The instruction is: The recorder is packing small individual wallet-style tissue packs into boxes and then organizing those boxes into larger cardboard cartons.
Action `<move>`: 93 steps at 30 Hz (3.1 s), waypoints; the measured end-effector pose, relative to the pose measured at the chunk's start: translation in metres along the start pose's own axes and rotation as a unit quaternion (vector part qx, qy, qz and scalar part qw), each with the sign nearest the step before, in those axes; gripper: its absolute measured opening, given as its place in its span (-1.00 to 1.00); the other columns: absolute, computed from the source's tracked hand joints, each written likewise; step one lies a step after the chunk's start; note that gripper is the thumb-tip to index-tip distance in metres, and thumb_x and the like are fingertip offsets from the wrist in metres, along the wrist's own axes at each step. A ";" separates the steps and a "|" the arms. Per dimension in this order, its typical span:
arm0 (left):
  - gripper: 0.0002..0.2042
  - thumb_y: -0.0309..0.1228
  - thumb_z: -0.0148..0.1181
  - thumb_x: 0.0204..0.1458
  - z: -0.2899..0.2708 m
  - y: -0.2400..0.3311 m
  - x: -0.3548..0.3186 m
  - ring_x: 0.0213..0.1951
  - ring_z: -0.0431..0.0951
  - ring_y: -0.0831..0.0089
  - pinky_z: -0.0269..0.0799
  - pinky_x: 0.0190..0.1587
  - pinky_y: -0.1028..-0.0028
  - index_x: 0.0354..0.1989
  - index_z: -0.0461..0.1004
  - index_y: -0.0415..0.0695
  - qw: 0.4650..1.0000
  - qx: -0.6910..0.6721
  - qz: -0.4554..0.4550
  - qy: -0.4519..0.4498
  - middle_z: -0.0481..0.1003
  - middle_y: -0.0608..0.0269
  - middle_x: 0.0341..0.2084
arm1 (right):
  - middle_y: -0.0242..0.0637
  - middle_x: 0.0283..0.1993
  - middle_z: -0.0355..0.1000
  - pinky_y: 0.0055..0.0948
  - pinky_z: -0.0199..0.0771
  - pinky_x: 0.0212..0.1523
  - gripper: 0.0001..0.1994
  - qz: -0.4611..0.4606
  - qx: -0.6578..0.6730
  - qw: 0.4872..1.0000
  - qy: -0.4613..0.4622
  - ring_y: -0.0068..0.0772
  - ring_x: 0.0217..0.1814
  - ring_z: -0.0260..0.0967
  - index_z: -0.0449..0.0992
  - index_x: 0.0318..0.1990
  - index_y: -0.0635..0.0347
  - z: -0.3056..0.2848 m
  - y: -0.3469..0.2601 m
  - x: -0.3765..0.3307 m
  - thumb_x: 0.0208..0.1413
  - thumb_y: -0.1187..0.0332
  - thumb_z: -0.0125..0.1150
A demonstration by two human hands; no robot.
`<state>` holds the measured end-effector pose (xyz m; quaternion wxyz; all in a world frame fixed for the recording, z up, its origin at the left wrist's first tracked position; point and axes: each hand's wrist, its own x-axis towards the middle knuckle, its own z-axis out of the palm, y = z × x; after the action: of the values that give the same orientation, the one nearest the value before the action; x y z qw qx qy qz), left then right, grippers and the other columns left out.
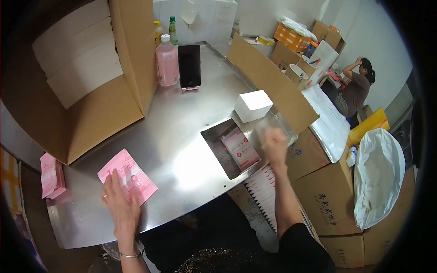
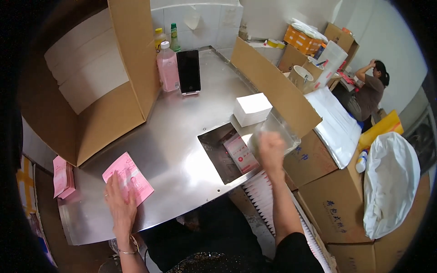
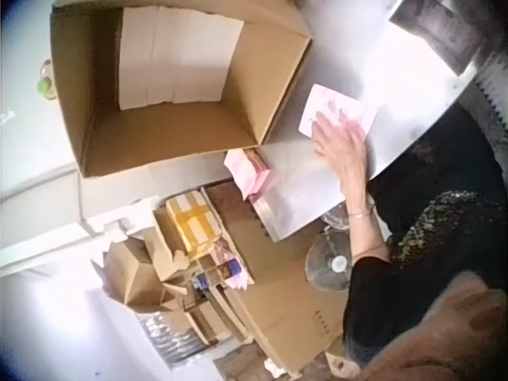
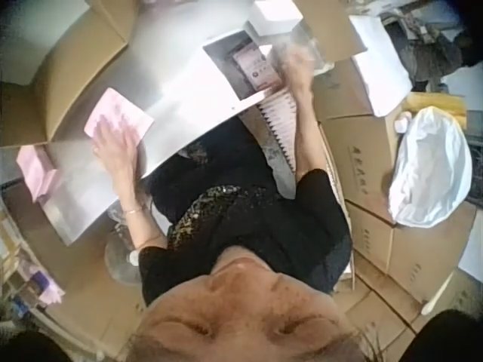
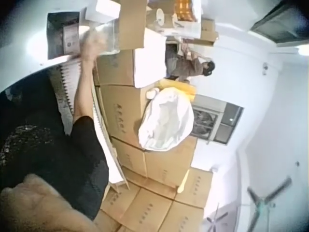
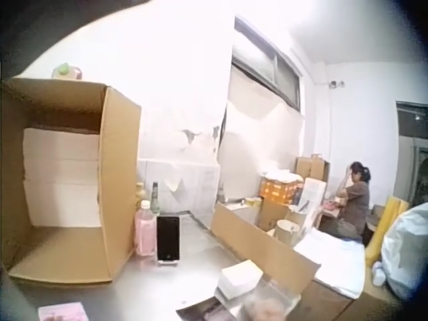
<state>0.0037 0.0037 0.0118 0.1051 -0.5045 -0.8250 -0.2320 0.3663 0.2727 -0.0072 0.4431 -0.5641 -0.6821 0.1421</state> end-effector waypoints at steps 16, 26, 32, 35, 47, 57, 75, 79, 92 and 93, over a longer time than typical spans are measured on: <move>-0.90 -0.53 0.12 0.12 0.012 -0.011 -0.005 -0.16 0.35 0.11 0.12 0.17 0.13 -0.20 0.45 -0.18 0.998 -0.060 -0.007 0.023 0.41 0.07 -0.32 | -0.21 -0.27 0.45 -0.09 0.27 -0.09 -0.82 -0.250 -0.291 0.923 0.017 -0.13 -0.07 0.34 0.66 -0.33 0.12 0.060 -0.050 0.083 0.11 0.24 0.23; -0.84 -0.55 0.19 -0.01 -0.004 0.050 0.009 -0.19 0.40 0.09 0.28 0.02 0.13 -0.23 0.51 -0.13 0.987 -0.110 0.118 -0.008 0.41 0.11 -0.35 | -0.21 -0.31 0.45 -0.11 0.26 -0.12 -0.81 -0.228 -0.215 0.948 0.049 -0.14 -0.12 0.35 0.63 -0.36 0.19 0.057 -0.040 0.084 0.13 0.29 0.19; -0.90 -0.49 0.23 0.03 0.044 0.097 0.008 -0.30 0.37 0.13 0.28 -0.20 0.19 -0.32 0.44 -0.15 0.960 -0.162 0.221 -0.054 0.36 0.08 -0.42 | -0.21 -0.29 0.45 -0.09 0.26 -0.08 -0.83 -0.218 -0.174 0.960 0.040 -0.15 -0.09 0.35 0.65 -0.29 0.19 0.050 -0.043 0.079 0.11 0.33 0.18; -0.87 -0.55 0.25 0.02 0.049 0.104 0.007 -0.33 0.38 0.08 0.29 -0.19 0.17 -0.28 0.44 -0.19 0.963 -0.162 0.210 -0.044 0.39 0.04 -0.38 | -0.18 -0.27 0.45 -0.10 0.27 -0.05 -0.80 -0.238 -0.163 0.955 0.067 -0.11 -0.08 0.36 0.63 -0.19 0.19 0.047 -0.038 0.077 0.03 0.42 0.19; -0.33 -0.14 0.35 -0.18 0.041 0.095 0.004 0.11 0.30 -0.13 0.23 0.01 0.04 0.13 0.38 -0.24 0.975 -0.112 0.175 -0.078 0.25 -0.24 0.19 | -0.12 -0.08 0.47 0.44 0.05 0.30 -0.58 -0.546 0.016 0.812 -0.204 -0.10 0.00 0.46 0.52 -0.03 0.31 0.060 -0.101 -0.099 -0.07 0.29 0.25; -0.36 -0.06 0.30 -0.11 0.046 0.090 0.001 0.23 0.22 -0.15 0.16 0.11 -0.02 0.18 0.39 -0.06 0.983 -0.031 0.171 -0.059 0.28 -0.08 0.24 | -0.07 -0.17 0.48 0.14 0.11 0.33 -0.72 -0.343 -0.048 0.926 -0.149 0.09 0.05 0.42 0.52 -0.20 0.31 0.059 -0.116 -0.018 -0.11 0.39 0.22; -0.43 0.11 0.30 -0.10 0.043 0.116 0.001 -0.07 0.37 0.08 0.18 -0.12 0.09 -0.07 0.51 -0.11 0.985 0.020 0.166 -0.052 0.38 -0.03 0.12 | -0.15 -0.04 0.40 0.15 0.11 0.24 -0.65 -0.247 -0.254 0.934 0.043 0.05 0.22 0.24 0.54 -0.07 0.17 0.009 -0.052 0.015 -0.02 0.26 0.33; -0.44 0.14 0.26 -0.04 0.045 0.113 0.004 -0.04 0.39 0.09 0.20 -0.11 0.08 -0.12 0.50 -0.14 0.980 0.011 0.200 0.007 0.42 0.02 0.08 | -0.19 -0.20 0.39 -0.06 0.23 0.04 -0.79 -0.252 -0.241 0.936 0.043 -0.10 0.00 0.31 0.57 -0.21 0.18 0.020 -0.042 0.017 0.04 0.30 0.26; -0.64 -0.16 0.27 0.04 0.040 0.112 0.000 -0.26 0.43 0.17 0.37 -0.31 0.24 -0.18 0.45 -0.21 0.973 -0.086 0.197 -0.083 0.37 0.03 -0.28 | -0.15 -0.13 0.45 -0.10 0.29 0.01 -0.71 -0.273 -0.185 0.942 0.060 -0.10 -0.02 0.38 0.56 -0.09 0.22 0.005 -0.045 0.014 -0.02 0.52 0.17; -0.66 -0.24 0.26 0.02 0.038 0.113 -0.001 -0.25 0.44 0.12 0.40 -0.28 0.23 -0.13 0.44 -0.22 0.960 -0.120 0.226 -0.108 0.37 0.00 -0.24 | -0.12 -0.07 0.45 -0.09 0.31 0.01 -0.65 -0.310 -0.206 0.926 0.067 -0.06 0.02 0.39 0.53 -0.03 0.24 0.007 -0.045 0.011 -0.04 0.55 0.14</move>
<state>0.1060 0.0643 0.0098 0.0034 -0.7092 -0.6615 -0.2437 0.3323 0.2696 0.0251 0.3836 -0.4119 -0.8059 -0.1839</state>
